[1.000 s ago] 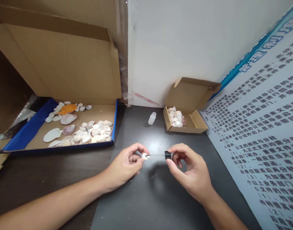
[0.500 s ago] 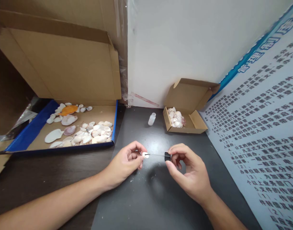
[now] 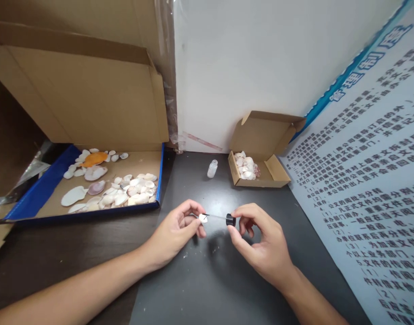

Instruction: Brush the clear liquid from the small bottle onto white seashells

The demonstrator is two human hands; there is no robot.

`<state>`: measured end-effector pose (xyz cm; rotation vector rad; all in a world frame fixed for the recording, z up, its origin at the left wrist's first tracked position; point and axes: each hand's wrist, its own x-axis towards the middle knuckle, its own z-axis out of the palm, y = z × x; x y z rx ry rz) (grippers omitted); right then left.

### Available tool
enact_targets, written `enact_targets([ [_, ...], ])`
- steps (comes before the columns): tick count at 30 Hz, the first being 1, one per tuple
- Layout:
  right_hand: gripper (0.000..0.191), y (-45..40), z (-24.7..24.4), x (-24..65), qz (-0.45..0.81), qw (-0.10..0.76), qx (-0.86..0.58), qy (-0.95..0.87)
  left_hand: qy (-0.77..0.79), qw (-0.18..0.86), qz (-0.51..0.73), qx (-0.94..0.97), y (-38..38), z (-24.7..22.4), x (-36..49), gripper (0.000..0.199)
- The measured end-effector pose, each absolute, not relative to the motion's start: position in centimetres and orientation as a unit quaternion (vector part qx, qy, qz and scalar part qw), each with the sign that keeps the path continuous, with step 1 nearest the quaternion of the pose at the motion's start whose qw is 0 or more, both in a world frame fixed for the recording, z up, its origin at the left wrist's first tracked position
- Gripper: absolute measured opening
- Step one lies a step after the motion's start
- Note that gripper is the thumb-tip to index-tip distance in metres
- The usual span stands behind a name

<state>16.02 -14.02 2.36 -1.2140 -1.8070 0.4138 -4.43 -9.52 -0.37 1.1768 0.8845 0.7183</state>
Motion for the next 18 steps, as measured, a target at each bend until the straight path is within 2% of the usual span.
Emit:
enact_targets([
  [11,0.021,-13.99,2.18,15.82,0.184,0.478,-0.476,-0.715,0.396,0.711,0.343,0.47,-8.88,-0.33,-4.9,0.032],
  [18,0.022,-13.93,2.18,15.82,0.189,0.485,-0.48,-0.706,0.405,0.703,0.305,0.5,-9.01,0.33,-4.57,0.032],
])
